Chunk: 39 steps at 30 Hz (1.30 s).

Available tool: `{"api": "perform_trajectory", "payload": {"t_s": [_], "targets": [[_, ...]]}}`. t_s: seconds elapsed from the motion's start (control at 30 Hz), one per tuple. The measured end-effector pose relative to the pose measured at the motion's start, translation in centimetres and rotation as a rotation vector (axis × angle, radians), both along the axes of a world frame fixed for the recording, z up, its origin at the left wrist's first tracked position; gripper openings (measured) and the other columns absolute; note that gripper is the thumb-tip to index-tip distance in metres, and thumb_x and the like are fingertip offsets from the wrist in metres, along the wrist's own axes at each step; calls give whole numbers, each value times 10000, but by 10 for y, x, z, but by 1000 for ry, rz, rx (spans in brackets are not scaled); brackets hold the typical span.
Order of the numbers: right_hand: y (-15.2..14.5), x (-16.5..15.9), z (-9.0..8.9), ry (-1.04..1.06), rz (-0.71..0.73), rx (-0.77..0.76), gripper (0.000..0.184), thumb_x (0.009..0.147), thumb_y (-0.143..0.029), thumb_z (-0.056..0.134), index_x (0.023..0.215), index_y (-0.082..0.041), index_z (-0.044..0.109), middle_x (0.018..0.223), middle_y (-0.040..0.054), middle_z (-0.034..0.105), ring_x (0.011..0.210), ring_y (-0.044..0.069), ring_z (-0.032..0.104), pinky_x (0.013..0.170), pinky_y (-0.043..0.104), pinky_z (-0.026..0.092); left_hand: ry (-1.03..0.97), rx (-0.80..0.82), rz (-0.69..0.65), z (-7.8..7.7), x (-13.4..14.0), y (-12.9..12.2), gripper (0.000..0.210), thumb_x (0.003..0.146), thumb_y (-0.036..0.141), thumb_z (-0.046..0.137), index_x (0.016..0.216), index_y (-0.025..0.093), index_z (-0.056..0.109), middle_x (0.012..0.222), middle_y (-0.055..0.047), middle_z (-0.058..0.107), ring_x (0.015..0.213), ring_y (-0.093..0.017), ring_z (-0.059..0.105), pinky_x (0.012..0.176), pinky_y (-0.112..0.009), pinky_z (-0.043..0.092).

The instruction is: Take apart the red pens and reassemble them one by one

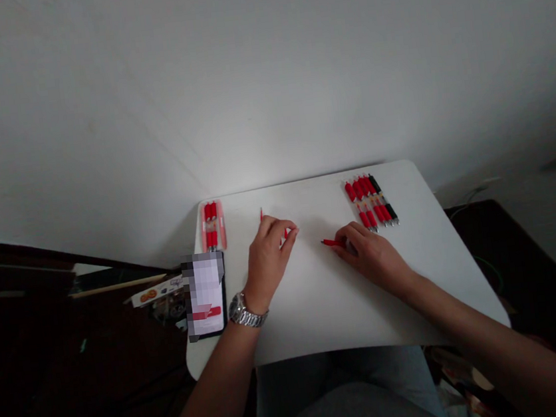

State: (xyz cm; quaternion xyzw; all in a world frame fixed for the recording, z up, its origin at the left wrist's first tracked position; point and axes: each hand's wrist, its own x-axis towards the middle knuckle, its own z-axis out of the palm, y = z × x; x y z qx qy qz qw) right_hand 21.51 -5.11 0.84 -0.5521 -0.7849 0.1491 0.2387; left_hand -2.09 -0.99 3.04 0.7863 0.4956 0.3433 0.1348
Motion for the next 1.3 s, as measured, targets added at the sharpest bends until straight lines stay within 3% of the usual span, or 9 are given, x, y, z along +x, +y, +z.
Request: {"api": "perform_trajectory", "payload": {"t_s": [0.1,0.23,0.4,0.57,0.83,1.1,1.3], "targets": [[5,-1,-2,99,4,-17,133,996,-344,567,1007,-213,589,903,56,657,685,164,606,617,288,467,-160,24,-5,-2,-10,1,97,976,267,619,1025,210,680,1072,-40,583,762,-98,603,767,-261,557],[14,-4,-3,228,8,-64,152,975,-370,600,994,-219,591,836,30,664,659,151,611,595,270,478,-291,30,-72,-11,-18,0,88,982,252,609,1023,208,673,1066,-50,656,956,-142,664,836,-278,585],[21,-11,-1,352,-17,-94,230,967,-437,605,1005,-211,598,857,42,677,693,157,636,614,279,518,-359,9,-69,-23,-21,-1,92,971,236,632,1045,202,674,1006,-32,716,920,-126,696,875,-278,589],[23,-19,-5,466,-58,-96,289,948,-493,612,1013,-212,590,834,40,675,674,159,642,592,280,526,-373,3,-89,-26,-21,-1,94,972,236,622,1037,199,679,1008,-49,696,957,-142,688,876,-290,603],[22,-21,-11,482,-50,-125,272,943,-479,608,1000,-214,587,755,11,635,609,141,589,539,259,469,-490,-71,-84,-29,-23,-2,111,955,261,653,1038,194,682,1012,-54,702,949,-143,709,885,-292,619],[22,-20,-10,487,-37,-133,254,937,-464,614,993,-219,581,767,9,623,611,141,579,546,261,462,-453,-26,-126,-23,-22,-3,57,944,209,667,990,198,698,976,-43,693,930,-127,683,847,-261,605],[22,-19,-10,479,-47,-148,270,940,-484,607,992,-219,586,757,11,617,623,145,580,552,262,463,-477,-52,-87,-25,-22,-5,80,949,240,663,1008,196,694,983,-44,703,926,-131,698,849,-264,612]]}}
